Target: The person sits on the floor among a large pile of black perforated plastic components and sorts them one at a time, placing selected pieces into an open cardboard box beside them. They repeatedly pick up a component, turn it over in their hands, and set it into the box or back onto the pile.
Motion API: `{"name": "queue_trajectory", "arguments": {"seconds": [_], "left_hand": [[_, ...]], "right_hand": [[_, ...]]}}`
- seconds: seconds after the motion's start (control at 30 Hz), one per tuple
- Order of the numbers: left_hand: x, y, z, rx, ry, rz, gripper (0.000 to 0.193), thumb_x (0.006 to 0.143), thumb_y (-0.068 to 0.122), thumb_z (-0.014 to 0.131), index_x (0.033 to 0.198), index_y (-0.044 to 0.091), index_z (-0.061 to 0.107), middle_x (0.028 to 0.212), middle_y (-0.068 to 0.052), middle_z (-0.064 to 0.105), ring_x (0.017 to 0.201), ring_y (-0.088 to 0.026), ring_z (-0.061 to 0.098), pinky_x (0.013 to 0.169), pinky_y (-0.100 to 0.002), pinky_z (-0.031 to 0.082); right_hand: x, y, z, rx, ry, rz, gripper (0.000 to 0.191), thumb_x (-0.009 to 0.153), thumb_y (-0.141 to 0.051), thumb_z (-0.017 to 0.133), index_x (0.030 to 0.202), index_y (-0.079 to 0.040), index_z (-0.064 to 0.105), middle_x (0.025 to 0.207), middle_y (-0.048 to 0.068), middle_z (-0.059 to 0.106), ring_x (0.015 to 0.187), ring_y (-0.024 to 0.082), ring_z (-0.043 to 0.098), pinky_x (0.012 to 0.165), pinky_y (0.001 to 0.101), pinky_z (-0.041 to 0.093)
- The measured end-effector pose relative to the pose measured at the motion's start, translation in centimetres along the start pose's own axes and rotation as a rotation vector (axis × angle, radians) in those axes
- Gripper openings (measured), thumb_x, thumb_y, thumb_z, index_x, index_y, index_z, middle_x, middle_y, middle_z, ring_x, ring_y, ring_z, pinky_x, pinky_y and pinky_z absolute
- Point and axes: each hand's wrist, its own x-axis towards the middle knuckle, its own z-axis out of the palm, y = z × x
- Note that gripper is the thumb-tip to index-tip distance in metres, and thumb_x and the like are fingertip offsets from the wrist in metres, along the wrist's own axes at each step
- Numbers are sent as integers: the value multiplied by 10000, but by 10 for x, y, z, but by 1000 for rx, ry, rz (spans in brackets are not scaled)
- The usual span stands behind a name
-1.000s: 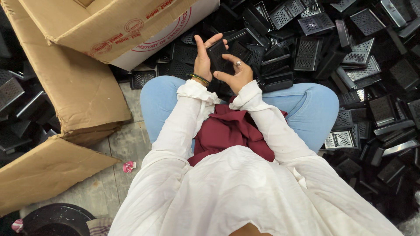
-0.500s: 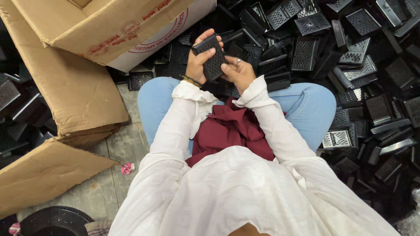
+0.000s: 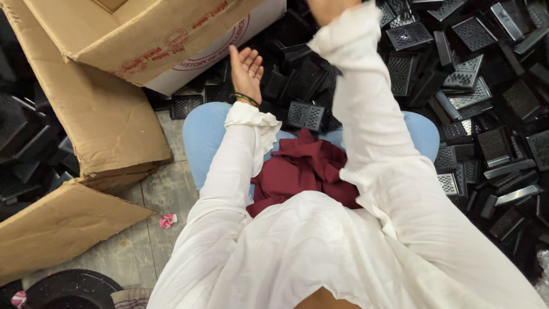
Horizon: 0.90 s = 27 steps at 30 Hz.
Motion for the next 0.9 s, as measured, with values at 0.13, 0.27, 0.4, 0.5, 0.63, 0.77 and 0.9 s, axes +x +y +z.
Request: {"name": "queue_trajectory", "arguments": {"seconds": [0.13, 0.27, 0.4, 0.5, 0.63, 0.77, 0.9], "left_hand": [[2, -15, 10, 230, -20, -88, 774, 901, 724, 499, 1270, 61, 649, 1159, -67, 708, 975, -169, 665, 839, -329, 507], [-1, -24, 16, 488, -127, -126, 711, 909, 683, 505, 1235, 74, 669, 1150, -71, 736, 975, -162, 701, 780, -288, 526], [-7, -27, 17, 568, -359, 119, 550, 997, 476, 672, 1292, 13, 647, 1211, -89, 709, 1072, -159, 680, 883, -281, 521], [-22, -35, 14, 519, -790, 251, 543, 1042, 321, 739, 1451, 33, 526, 1340, -91, 630, 1222, -164, 608, 1059, -318, 498], [-27, -32, 17, 304, -675, 34, 531, 1043, 262, 704, 1507, 101, 501, 1200, -147, 622, 1042, -229, 611, 918, -397, 524], [-13, -12, 11, -180, -293, -95, 539, 933, 153, 650, 1451, 222, 519, 1202, -115, 672, 1032, -235, 685, 852, -413, 586], [-4, -17, 4, -160, -273, -157, 496, 841, 37, 608, 1322, 153, 570, 1181, -75, 700, 1035, -249, 698, 824, -440, 603]], "right_hand": [[-58, 44, 20, -545, -84, -147, 440, 721, -59, 791, 1158, -43, 739, 1116, 171, 700, 996, 397, 631, 914, 509, 520], [-96, 71, 23, -380, -16, -49, 188, 839, 11, 730, 1011, -59, 759, 1062, 118, 711, 1047, 348, 638, 871, 476, 509], [-107, 43, 11, -377, 75, -230, 249, 843, 92, 705, 1022, -70, 767, 1033, 82, 737, 974, 340, 665, 833, 459, 526], [-114, 3, 10, -200, 71, -307, 279, 823, 91, 709, 1070, -35, 733, 1077, 98, 726, 996, 339, 674, 855, 421, 562], [-111, -8, 8, 0, 78, -106, 249, 869, -3, 757, 1112, -33, 713, 1070, 114, 724, 970, 309, 714, 849, 395, 584], [-99, 46, -2, -415, 226, -4, 302, 865, -88, 831, 1118, 10, 699, 1063, 181, 692, 970, 382, 672, 834, 444, 559], [-99, 90, -4, -603, 51, 100, 389, 720, -113, 857, 1061, 5, 711, 995, 219, 666, 951, 451, 639, 805, 515, 527]]}}
